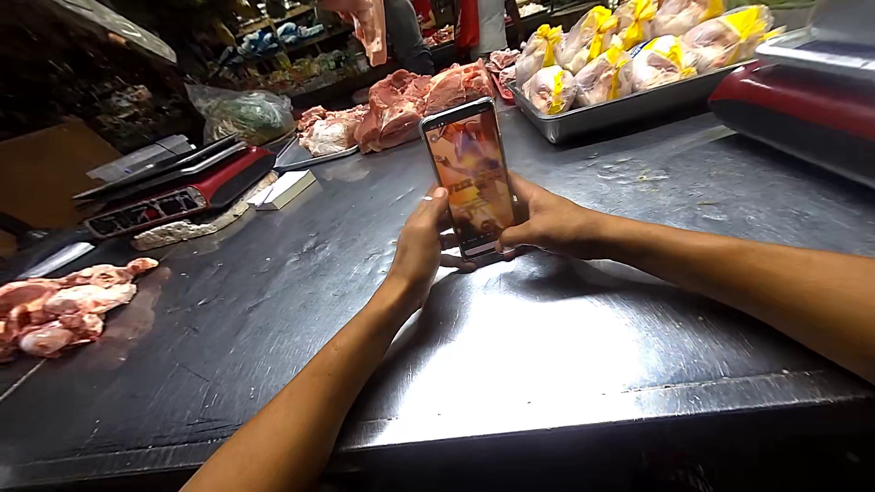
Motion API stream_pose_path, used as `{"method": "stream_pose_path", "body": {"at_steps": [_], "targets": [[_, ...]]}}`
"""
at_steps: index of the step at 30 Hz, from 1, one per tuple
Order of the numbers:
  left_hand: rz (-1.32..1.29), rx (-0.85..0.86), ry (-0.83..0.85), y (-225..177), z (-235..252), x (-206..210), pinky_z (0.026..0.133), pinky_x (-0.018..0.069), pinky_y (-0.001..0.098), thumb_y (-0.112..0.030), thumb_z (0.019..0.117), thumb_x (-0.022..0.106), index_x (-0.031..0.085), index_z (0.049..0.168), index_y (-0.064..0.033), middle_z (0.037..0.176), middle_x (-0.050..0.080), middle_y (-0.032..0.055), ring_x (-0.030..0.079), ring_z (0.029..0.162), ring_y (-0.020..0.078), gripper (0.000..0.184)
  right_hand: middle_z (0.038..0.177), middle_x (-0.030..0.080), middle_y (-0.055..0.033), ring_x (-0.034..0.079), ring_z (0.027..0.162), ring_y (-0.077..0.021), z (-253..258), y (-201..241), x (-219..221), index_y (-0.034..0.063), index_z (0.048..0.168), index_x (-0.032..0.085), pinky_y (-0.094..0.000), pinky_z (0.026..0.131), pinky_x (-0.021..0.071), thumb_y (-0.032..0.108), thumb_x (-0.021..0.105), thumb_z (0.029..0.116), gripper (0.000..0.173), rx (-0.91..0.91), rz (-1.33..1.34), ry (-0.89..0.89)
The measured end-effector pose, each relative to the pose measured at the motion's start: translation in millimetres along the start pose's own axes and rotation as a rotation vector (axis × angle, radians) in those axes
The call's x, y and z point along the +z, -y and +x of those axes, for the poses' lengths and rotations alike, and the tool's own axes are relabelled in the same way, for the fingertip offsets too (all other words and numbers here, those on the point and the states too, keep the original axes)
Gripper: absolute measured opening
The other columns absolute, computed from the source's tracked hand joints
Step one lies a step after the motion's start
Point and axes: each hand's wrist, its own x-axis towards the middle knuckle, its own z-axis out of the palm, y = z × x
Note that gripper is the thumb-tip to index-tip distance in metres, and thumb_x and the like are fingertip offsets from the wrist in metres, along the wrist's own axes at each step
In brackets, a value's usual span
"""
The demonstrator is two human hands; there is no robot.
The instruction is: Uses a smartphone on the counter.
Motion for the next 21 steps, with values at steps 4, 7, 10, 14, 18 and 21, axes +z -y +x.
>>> {"method": "stream_pose_path", "body": {"at_steps": [4, 7, 10, 14, 18, 21], "targets": [[-0.018, -0.006, -0.008, 0.2, 1.6, -0.5, 0.067, 0.0624, 0.0475, -0.043, 0.1129, 0.026, 0.049, 0.146, -0.0215, 0.107, 0.074, 0.0107, 0.074, 0.091, 0.0290, 0.046, 0.116, 0.069, -0.0098, 0.071, 0.091, -0.0164, 0.0, -0.1, -0.8, 0.0160, 0.148, 0.034, -0.0283, 0.067, 0.0601, -0.011, 0.063, 0.0790, 0.079, -0.004, -0.004, 0.007], [-0.044, -0.021, -0.023, 0.8, 3.1, -0.1, 0.068, 0.0625, 0.0479, -0.044, 0.1127, 0.027, 0.051, 0.144, -0.0208, 0.104, 0.074, 0.0107, 0.075, 0.090, 0.0288, 0.046, 0.119, 0.069, -0.0094, 0.072, 0.097, -0.0168, -0.6, 0.9, -1.7, 0.0157, 0.149, 0.033, -0.0297, 0.072, 0.0613, -0.011, 0.062, 0.0806, 0.079, 0.004, -0.003, 0.015], [-0.059, -0.032, -0.034, 1.6, 2.4, 1.0, 0.068, 0.0626, 0.0485, -0.044, 0.1126, 0.026, 0.049, 0.147, -0.0211, 0.107, 0.074, 0.0123, 0.075, 0.090, 0.0300, 0.047, 0.116, 0.069, -0.0097, 0.072, 0.093, -0.0171, 0.3, -0.8, -4.1, 0.0144, 0.147, 0.035, -0.0304, 0.069, 0.0613, -0.011, 0.062, 0.0814, 0.075, 0.011, 0.001, 0.021], [-0.055, 0.009, -0.002, 2.8, 3.1, 0.6, 0.069, 0.0626, 0.0492, -0.038, 0.1129, 0.025, 0.043, 0.154, -0.0261, 0.115, 0.073, 0.0127, 0.074, 0.097, 0.0308, 0.046, 0.116, 0.069, -0.0111, 0.072, 0.092, -0.0181, 1.1, -1.0, -6.0, 0.0134, 0.145, 0.039, -0.0301, 0.066, 0.0608, -0.011, 0.062, 0.0818, 0.072, 0.019, 0.005, -0.005], [-0.058, 0.035, 0.005, 3.3, 1.7, 2.3, 0.069, 0.0626, 0.0498, -0.031, 0.1126, 0.026, 0.044, 0.153, -0.0251, 0.114, 0.072, 0.0126, 0.073, 0.098, 0.0304, 0.045, 0.115, 0.069, -0.0115, 0.071, 0.091, -0.0189, 1.2, 0.3, -5.5, 0.0132, 0.144, 0.042, -0.0283, 0.061, 0.0589, -0.010, 0.062, 0.0875, 0.064, 0.041, 0.012, -0.029], [-0.059, 0.033, 0.013, 3.4, 1.8, 3.1, 0.068, 0.0629, 0.0497, -0.030, 0.1126, 0.027, 0.044, 0.153, -0.0248, 0.111, 0.072, 0.0121, 0.074, 0.096, 0.0295, 0.044, 0.116, 0.069, -0.0115, 0.071, 0.093, -0.0196, 0.5, 2.0, -4.4, 0.0134, 0.144, 0.043, -0.0292, 0.061, 0.0586, -0.009, 0.061, 0.0901, 0.061, 0.064, 0.017, -0.059]]}}
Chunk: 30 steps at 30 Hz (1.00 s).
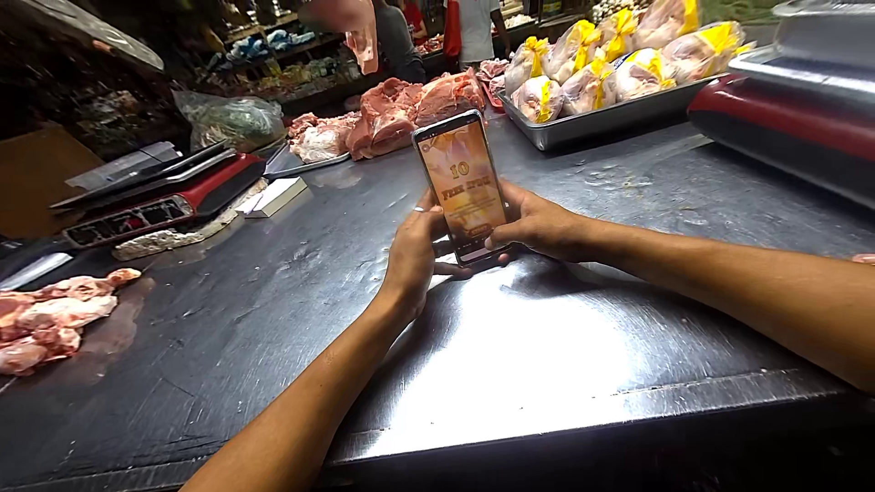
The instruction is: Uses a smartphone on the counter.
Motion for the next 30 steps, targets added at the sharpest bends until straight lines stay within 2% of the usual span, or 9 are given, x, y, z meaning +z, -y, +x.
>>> {"method": "stream_pose_path", "body": {"at_steps": [7, 11, 15, 19, 21, 23, 26, 28, 30], "targets": [[-0.002, -0.002, 0.008, 1.6, 0.7, 1.6, 0.066, 0.0634, 0.0501, -0.031, 0.1132, 0.031, 0.045, 0.153, -0.0263, 0.109, 0.072, 0.0114, 0.074, 0.093, 0.0292, 0.042, 0.115, 0.068, -0.0115, 0.071, 0.093, -0.0200, -1.6, -3.7, -0.1, 0.0129, 0.145, 0.043, -0.0329, 0.061, 0.0603, -0.001, 0.062, 0.0943, 0.056, -0.026, 0.027, -0.017], [0.077, 0.006, -0.025, 5.6, -4.3, -2.8, 0.068, 0.0635, 0.0466, -0.039, 0.1116, 0.040, 0.045, 0.153, -0.0279, 0.111, 0.073, 0.0081, 0.074, 0.090, 0.0259, 0.043, 0.109, 0.070, -0.0105, 0.071, 0.086, -0.0168, -1.8, -11.6, 7.9, 0.0112, 0.146, 0.044, -0.0335, 0.070, 0.0606, 0.001, 0.062, 0.0964, 0.054, -0.085, 0.023, -0.066], [0.056, 0.017, -0.063, 9.9, 4.3, 1.6, 0.073, 0.0641, 0.0429, -0.029, 0.1118, 0.041, 0.047, 0.149, -0.0202, 0.107, 0.073, 0.0084, 0.075, 0.089, 0.0238, 0.039, 0.114, 0.066, -0.0164, 0.068, 0.090, -0.0235, 2.4, -11.0, -1.7, 0.0133, 0.151, 0.039, -0.0395, 0.065, 0.0591, 0.004, 0.064, 0.0974, 0.060, -0.048, 0.059, -0.016], [-0.058, 0.022, -0.096, 12.8, 5.1, 1.0, 0.070, 0.0632, 0.0445, -0.024, 0.1125, 0.037, 0.047, 0.142, -0.0151, 0.102, 0.070, 0.0087, 0.073, 0.088, 0.0240, 0.032, 0.128, 0.061, -0.0190, 0.066, 0.104, -0.0252, -1.0, 2.3, 1.0, 0.0087, 0.152, 0.039, -0.0431, 0.079, 0.0584, 0.011, 0.062, 0.1010, 0.056, -0.008, 0.011, 0.009], [-0.104, 0.012, -0.119, 14.7, 5.5, -1.3, 0.068, 0.0627, 0.0464, -0.023, 0.1126, 0.036, 0.047, 0.142, -0.0145, 0.103, 0.070, 0.0099, 0.073, 0.087, 0.0251, 0.032, 0.133, 0.059, -0.0200, 0.065, 0.110, -0.0257, -6.0, 13.4, 5.0, 0.0087, 0.154, 0.036, -0.0441, 0.088, 0.0562, 0.023, 0.061, 0.1037, 0.059, 0.037, -0.067, -0.013], [-0.133, 0.012, -0.141, 15.9, 7.8, -5.4, 0.067, 0.0621, 0.0454, -0.023, 0.1126, 0.036, 0.046, 0.142, -0.0140, 0.106, 0.068, 0.0104, 0.073, 0.087, 0.0244, 0.032, 0.135, 0.058, -0.0251, 0.062, 0.114, -0.0321, -13.4, 34.2, 8.6, 0.0063, 0.159, 0.032, -0.0494, 0.094, 0.0520, 0.037, 0.061, 0.1035, 0.070, 0.058, -0.271, -0.114], [-0.158, 0.016, -0.153, 13.8, 10.8, -5.3, 0.070, 0.0614, 0.0453, -0.024, 0.1127, 0.036, 0.043, 0.146, -0.0140, 0.111, 0.065, 0.0118, 0.071, 0.091, 0.0244, 0.035, 0.128, 0.065, -0.0215, 0.064, 0.114, -0.0332, -45.5, 62.1, 15.1, 0.0043, 0.150, 0.048, -0.0530, 0.099, 0.0512, 0.034, 0.071, 0.0971, 0.065, -0.179, -0.658, -0.367], [-0.159, 0.020, -0.151, 10.3, 5.0, -4.2, 0.073, 0.0607, 0.0441, -0.025, 0.1131, 0.035, 0.040, 0.148, -0.0144, 0.114, 0.065, 0.0120, 0.071, 0.093, 0.0239, 0.037, 0.125, 0.065, -0.0150, 0.064, 0.111, -0.0227, -92.3, 68.8, 38.5, 0.0019, 0.141, 0.056, -0.0423, 0.094, 0.0551, 0.025, 0.071, 0.0956, 0.053, -0.428, -0.671, -0.288], [-0.168, 0.034, -0.135, 8.7, 0.2, -5.0, 0.075, 0.0618, 0.0437, -0.027, 0.1135, 0.034, 0.038, 0.149, -0.0144, 0.115, 0.065, 0.0130, 0.071, 0.094, 0.0242, 0.038, 0.119, 0.069, -0.0075, 0.064, 0.108, -0.0081, -152.7, 54.2, 85.2, -0.0029, 0.128, 0.063, -0.0253, 0.092, 0.0534, 0.027, 0.063, 0.0981, 0.042, -0.530, -0.501, -0.022]]}}
